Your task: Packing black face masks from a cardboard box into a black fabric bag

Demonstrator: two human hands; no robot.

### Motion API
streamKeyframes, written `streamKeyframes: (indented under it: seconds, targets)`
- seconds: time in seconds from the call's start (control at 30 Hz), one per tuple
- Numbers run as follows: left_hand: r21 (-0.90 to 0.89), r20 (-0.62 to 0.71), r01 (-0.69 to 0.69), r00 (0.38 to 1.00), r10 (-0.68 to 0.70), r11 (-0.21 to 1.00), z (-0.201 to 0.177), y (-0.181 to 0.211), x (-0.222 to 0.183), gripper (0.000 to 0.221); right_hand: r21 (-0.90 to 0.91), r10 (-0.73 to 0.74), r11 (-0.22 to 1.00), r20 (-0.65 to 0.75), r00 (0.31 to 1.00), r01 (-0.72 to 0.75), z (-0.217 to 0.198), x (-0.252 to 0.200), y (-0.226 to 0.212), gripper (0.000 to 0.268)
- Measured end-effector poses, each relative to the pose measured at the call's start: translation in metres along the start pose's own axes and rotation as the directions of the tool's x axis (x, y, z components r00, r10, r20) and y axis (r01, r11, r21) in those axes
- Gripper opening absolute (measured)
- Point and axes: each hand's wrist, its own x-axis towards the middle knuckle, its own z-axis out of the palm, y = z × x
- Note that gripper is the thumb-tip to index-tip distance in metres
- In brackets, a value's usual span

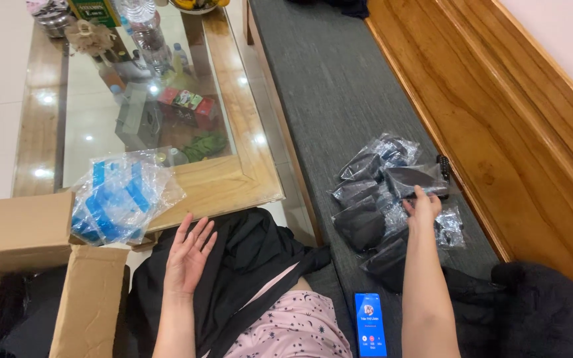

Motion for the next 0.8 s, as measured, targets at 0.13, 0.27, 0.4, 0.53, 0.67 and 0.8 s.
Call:
streamKeyframes:
  seconds: [0.13, 0.27, 0.4, 0.53, 0.67, 0.8]
  targets:
    - [-0.098, 0.043, -0.06, 0.997, 0.064, 0.993, -0.021, -0.014, 0.014, 0.06, -0.098, -0.378, 0.924, -0.108, 0.919, 0.369, -0.01, 0.045, 0.054, 0.088]
    - [-0.137, 0.055, -0.056, 0.996, 0.064, 0.989, -0.032, -0.017, 0.019, 0.069, -0.433, -0.846, 0.508, -0.09, 0.525, 0.744, 0.009, -0.036, 0.047, 0.066]
    - [-0.153, 0.103, -0.065, 0.991, 0.081, 0.986, -0.041, -0.02, 0.021, 0.072, -0.277, -0.931, 0.297, 0.129, 0.342, 0.914, 0.076, -0.075, 0.085, 0.065]
    - [-0.139, 0.101, -0.103, 0.988, 0.118, 0.985, -0.048, -0.024, 0.02, 0.069, 0.035, -0.814, 0.429, 0.449, 0.369, 0.903, 0.112, -0.251, 0.089, 0.051]
    - [-0.069, 0.111, -0.117, 0.986, 0.124, 0.991, -0.059, -0.029, 0.014, 0.062, 0.215, -0.6, 0.602, 0.757, 0.258, 0.769, 0.123, -0.366, 0.124, 0.048]
    - [0.45, 0.283, -0.239, 0.952, 0.116, 0.86, -0.065, -0.005, -0.029, 0.057, 0.171, -0.301, 0.731, 0.95, 0.087, 0.661, 0.104, -0.419, 0.173, 0.033]
